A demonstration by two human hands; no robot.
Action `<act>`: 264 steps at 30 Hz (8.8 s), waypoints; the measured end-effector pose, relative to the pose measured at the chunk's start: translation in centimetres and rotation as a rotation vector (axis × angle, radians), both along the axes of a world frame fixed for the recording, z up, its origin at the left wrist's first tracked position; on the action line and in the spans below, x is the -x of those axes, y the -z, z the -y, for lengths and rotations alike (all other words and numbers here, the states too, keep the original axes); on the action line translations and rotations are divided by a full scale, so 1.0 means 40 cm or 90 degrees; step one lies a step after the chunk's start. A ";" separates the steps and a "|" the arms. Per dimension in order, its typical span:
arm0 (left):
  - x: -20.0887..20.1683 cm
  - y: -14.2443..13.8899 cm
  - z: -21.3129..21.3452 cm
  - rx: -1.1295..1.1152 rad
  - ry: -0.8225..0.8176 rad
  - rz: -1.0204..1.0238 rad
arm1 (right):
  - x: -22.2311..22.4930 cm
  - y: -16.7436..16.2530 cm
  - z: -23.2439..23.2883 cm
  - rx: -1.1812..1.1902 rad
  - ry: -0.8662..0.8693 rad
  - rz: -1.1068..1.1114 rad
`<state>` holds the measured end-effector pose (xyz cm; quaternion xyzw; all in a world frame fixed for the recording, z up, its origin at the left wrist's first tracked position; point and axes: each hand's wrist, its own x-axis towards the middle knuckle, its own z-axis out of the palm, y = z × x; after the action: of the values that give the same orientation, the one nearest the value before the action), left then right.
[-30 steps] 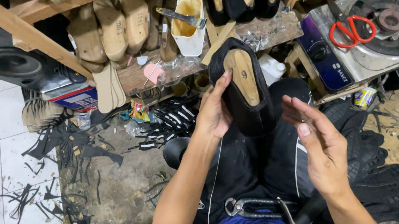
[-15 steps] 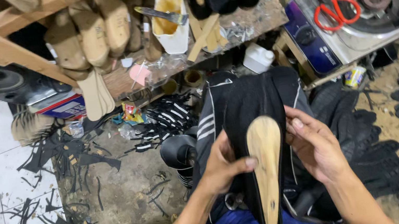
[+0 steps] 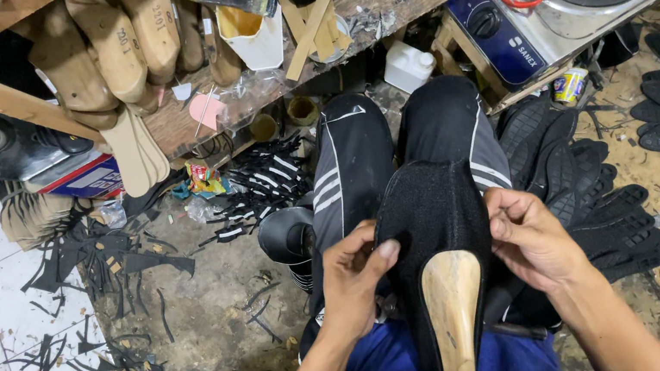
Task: The person sits in a shoe workshop with a black fabric shoe upper fitted over a wooden last on their lap. They use pincers to grip and pull the upper material, tap and press the shoe with a hammer, and trim excess material with scissors while shaping the upper around the last.
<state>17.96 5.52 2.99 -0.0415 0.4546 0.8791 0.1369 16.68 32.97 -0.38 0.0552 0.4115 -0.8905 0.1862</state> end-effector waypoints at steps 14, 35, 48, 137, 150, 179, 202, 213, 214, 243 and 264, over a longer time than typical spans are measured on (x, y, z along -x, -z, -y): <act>0.035 -0.060 0.015 0.028 -0.009 0.016 | -0.012 -0.131 0.041 -0.217 0.087 0.021; 0.058 0.078 0.038 -0.076 0.098 0.067 | 0.005 -0.006 0.000 -0.107 0.010 0.008; 0.055 0.236 -0.002 -0.394 0.235 0.185 | 0.071 0.062 0.010 0.045 -0.132 0.024; 0.604 0.018 -0.141 0.635 0.174 -0.689 | 0.283 -0.157 0.067 -0.859 0.020 -0.264; 0.671 0.009 -0.155 0.715 0.295 -0.570 | 0.311 -0.113 0.095 -0.888 0.048 -0.379; 0.253 -0.032 0.130 0.556 -0.134 -0.316 | 0.126 -0.203 0.239 -0.669 -0.210 -0.343; 0.292 0.020 0.132 0.522 -0.157 -0.349 | 0.148 -0.123 0.346 -0.876 -0.095 -0.386; 0.342 -0.007 0.150 0.606 -0.005 -0.311 | 0.160 -0.094 0.322 -0.834 -0.031 -0.640; 0.338 -0.004 0.148 0.619 -0.017 -0.333 | 0.158 -0.101 0.304 -0.867 -0.045 -0.671; 0.307 0.017 0.191 0.683 0.038 -0.499 | 0.117 -0.188 0.295 -0.655 -0.151 -0.690; 0.270 0.131 -0.038 -0.146 -0.081 -0.077 | 0.053 -0.082 0.224 -0.542 0.202 -0.397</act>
<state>7.17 7.04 -2.26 -0.0013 0.3551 0.9331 0.0575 14.58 24.03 2.90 -0.0795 0.7575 -0.6368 -0.1198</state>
